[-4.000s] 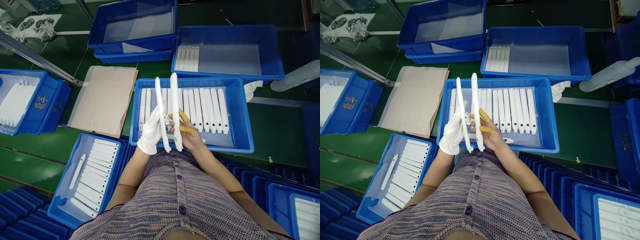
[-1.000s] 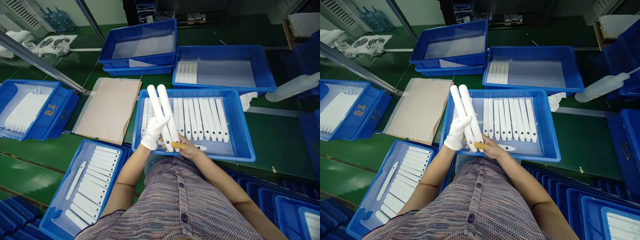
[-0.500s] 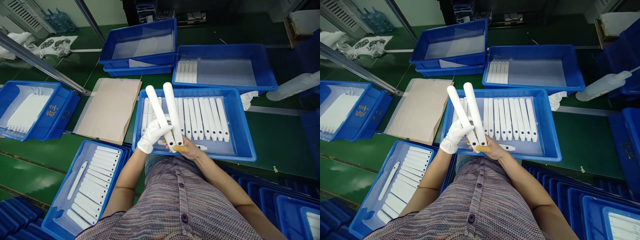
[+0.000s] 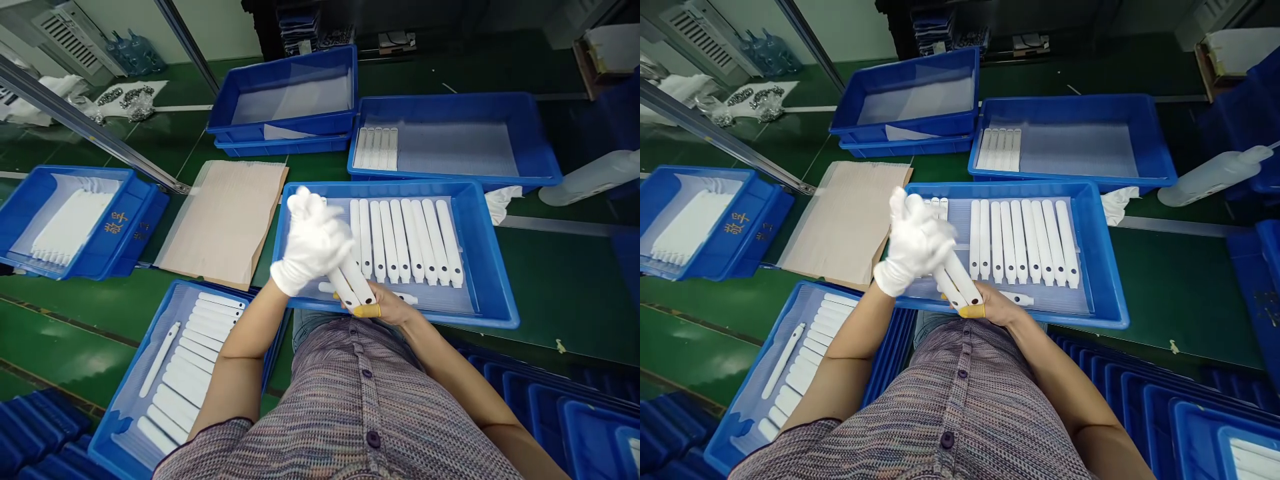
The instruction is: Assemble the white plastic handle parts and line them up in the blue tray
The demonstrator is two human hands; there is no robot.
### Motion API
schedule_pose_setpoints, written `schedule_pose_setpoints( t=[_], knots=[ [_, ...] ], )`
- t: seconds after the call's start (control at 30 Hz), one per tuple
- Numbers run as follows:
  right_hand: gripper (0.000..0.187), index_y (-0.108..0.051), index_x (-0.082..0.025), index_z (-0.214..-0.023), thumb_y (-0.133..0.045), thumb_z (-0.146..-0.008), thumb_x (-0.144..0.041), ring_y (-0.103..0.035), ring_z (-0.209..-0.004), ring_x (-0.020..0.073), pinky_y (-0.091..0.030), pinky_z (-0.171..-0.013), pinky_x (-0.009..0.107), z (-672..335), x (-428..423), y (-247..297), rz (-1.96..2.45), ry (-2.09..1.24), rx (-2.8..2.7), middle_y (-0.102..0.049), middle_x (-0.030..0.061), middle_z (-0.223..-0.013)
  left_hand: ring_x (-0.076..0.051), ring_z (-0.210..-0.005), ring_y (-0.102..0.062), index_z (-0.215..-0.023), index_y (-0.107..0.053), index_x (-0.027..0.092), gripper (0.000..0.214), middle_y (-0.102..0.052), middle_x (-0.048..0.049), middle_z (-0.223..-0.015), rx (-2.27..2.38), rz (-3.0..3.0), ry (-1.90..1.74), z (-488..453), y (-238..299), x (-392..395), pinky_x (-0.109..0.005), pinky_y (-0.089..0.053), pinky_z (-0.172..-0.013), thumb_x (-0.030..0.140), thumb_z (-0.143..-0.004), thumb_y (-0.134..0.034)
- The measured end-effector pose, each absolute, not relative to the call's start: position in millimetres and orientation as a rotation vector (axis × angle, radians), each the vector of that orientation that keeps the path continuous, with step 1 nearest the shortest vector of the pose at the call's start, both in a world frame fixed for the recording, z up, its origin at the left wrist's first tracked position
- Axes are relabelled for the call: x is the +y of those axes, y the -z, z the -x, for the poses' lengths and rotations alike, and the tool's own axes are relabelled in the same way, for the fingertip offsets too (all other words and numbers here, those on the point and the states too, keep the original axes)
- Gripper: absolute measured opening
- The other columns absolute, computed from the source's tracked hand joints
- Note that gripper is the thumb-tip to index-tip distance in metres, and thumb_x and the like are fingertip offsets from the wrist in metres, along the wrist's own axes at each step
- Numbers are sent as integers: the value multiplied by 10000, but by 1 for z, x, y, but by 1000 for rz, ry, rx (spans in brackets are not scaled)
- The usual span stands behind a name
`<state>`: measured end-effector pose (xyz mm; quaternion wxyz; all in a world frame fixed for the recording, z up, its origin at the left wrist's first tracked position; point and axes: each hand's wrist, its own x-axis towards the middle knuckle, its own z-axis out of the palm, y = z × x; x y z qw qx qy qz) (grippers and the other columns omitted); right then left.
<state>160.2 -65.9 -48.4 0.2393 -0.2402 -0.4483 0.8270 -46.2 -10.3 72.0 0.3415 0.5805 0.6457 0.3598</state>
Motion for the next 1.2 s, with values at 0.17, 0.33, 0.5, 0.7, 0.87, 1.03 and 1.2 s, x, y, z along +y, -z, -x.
schedule_pose_setpoints(
  t=[0.17,0.33,0.5,0.7,0.87,1.03,1.2],
  knots=[
    [489,-730,-177,-1187,-869,-773,-398,-705,-893,172,-567,-797,310,-167,-72,47,536,-2357,-1343,-765,89,-1097,-267,-969,-735,-630,-736,211,313,-714,-49,-751,1356,-1510,-1315,78,-100,16,-512,-554,-1082,409,-871,-765],
    [485,-722,-192,-1190,-880,-772,-380,-712,-944,189,-567,-881,365,-157,-76,51,629,-2253,-1277,-768,83,-1115,-220,-992,-757,-1213,-734,255,476,-762,-57,-1196,989,-942,-1555,55,-79,8,-342,-602,-931,464,-799,-839],
    [472,-694,-203,-1142,-890,-764,-408,-710,-969,204,-566,-914,414,-147,-72,46,724,-2157,-1116,-760,77,-1074,-290,-970,-765,-1215,-738,182,584,-782,-126,-1118,879,-757,-1146,19,-35,-32,-375,-642,-777,448,-720,-900],
    [638,-654,-211,-1155,-751,-791,-726,-708,-966,224,-575,-873,388,-147,-54,26,749,-2159,-943,-746,86,-1092,-287,-929,-770,-1157,-774,142,463,-791,-140,-1090,979,-685,-1086,26,-23,-42,-361,-635,-718,456,-821,-822],
    [602,-591,-253,-1227,-870,-753,-499,-688,-890,186,-569,-791,313,-137,-35,12,895,-1849,-898,-736,24,-1030,-321,-934,-772,-1137,-773,152,507,-801,-133,-1004,989,-664,-1070,25,-23,-34,-370,-630,-692,489,-768,-859],
    [692,-526,-314,-1388,-838,-771,-342,-692,-898,173,-583,-839,327,-135,-32,9,858,-1780,-785,-708,0,-1039,-156,-735,-708,-1192,-745,198,537,-780,-79,-1055,950,-614,-1310,30,-26,-31,-273,-586,-653,462,-747,-888],
    [462,-636,-309,-1277,-741,-827,-301,-626,-759,120,-571,-733,280,-140,-32,3,712,-2030,-527,-693,-12,-990,-82,-568,-558,-1342,-668,255,540,-697,-12,-838,818,-572,-1317,35,-25,-39,-227,-494,-531,594,-922,-691]
  ],
)
